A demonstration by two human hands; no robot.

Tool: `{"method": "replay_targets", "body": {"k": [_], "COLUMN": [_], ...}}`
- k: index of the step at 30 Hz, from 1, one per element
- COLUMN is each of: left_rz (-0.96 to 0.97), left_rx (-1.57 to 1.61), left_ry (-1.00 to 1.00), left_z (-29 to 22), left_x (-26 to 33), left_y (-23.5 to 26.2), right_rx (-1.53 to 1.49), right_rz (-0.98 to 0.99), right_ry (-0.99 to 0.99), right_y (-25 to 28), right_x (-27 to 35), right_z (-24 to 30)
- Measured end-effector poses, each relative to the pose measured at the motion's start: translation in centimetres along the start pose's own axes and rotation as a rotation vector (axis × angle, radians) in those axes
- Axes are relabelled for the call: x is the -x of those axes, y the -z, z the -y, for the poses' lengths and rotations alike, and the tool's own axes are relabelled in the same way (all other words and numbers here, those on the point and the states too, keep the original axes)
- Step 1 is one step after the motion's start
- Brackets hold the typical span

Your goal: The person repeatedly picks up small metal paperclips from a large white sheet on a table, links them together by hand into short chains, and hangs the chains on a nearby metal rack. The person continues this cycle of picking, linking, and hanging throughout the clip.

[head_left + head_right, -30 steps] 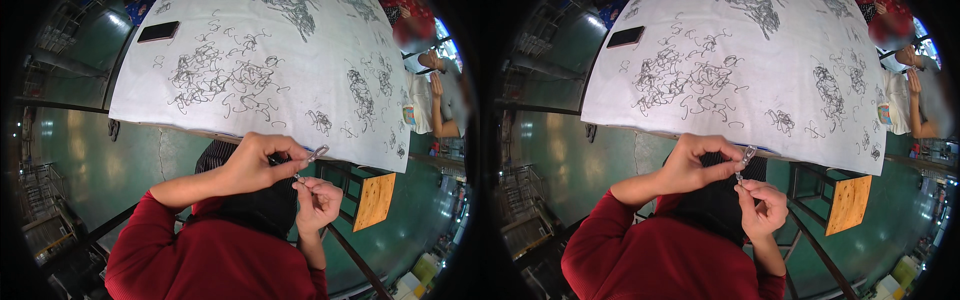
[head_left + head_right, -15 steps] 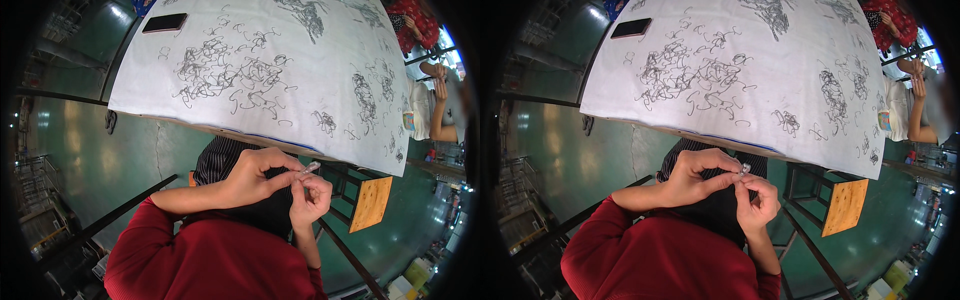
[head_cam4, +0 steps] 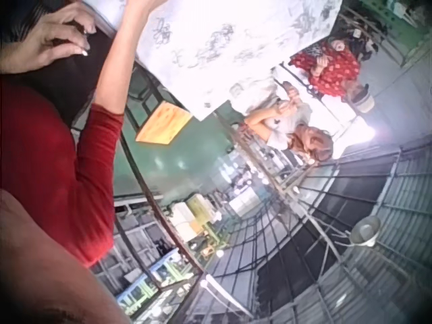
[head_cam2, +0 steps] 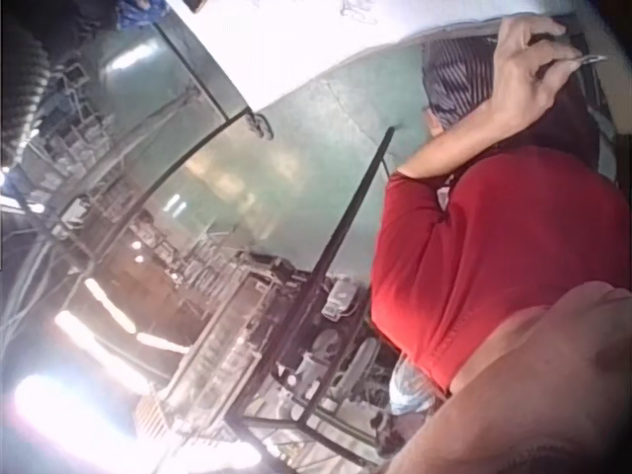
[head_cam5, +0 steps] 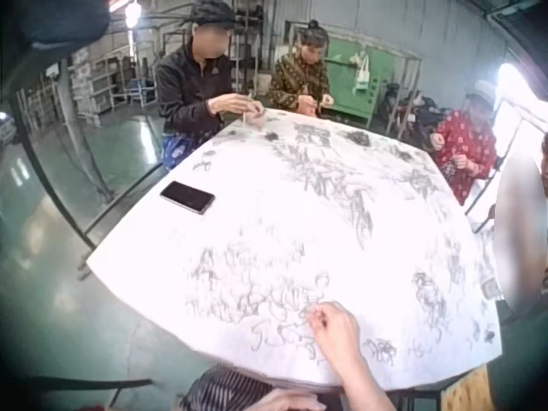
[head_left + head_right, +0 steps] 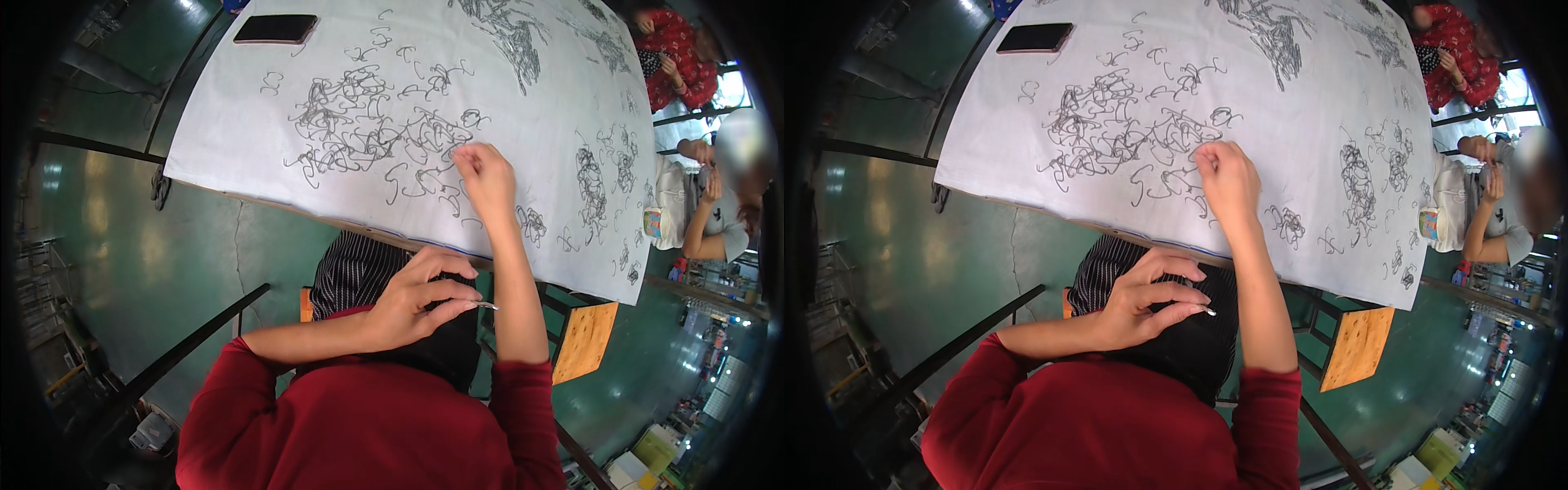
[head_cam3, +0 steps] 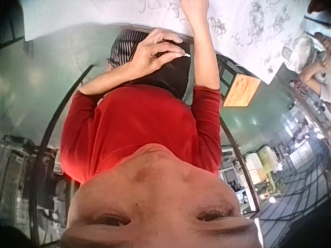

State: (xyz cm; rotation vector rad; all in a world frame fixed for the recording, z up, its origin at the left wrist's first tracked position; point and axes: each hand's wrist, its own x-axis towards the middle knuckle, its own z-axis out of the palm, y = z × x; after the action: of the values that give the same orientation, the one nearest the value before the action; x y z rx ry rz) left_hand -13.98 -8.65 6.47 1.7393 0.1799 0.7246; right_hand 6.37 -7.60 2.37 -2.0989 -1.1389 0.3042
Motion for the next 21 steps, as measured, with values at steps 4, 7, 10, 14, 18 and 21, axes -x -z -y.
{"method": "replay_targets", "body": {"k": [4,7,10,14,18,21], "left_rz": [-0.032,-0.038,-0.047,-0.021,-0.030,-0.023], "left_rx": [0.002,-0.008,-0.003,-0.018,-0.003,-0.027], "left_ry": [-0.008,-0.022,-0.023,-0.028,-0.046,-0.038], "left_z": [0.8,1.1,1.5,1.4,1.9,1.9], "left_x": [0.6,0.8,1.0,0.9,0.8,0.7], "left_y": [0.3,0.4,0.3,0.2,-0.4,-0.6], "right_rx": [0.308,0.418,0.513,0.059,-0.575,-0.821], "right_rz": [0.227,0.265,0.316,0.267,0.234,0.064], "right_ry": [-0.311,-0.324,-0.220,-0.174,-0.329,-0.331], "right_y": [-2.8,-3.9,-4.8,-3.5,1.6,5.0], "right_x": [-5.2,-6.4,-6.7,-5.9,-1.7,3.3], "right_z": [1.8,2.7,2.3,-1.9,-1.2,1.4]}}
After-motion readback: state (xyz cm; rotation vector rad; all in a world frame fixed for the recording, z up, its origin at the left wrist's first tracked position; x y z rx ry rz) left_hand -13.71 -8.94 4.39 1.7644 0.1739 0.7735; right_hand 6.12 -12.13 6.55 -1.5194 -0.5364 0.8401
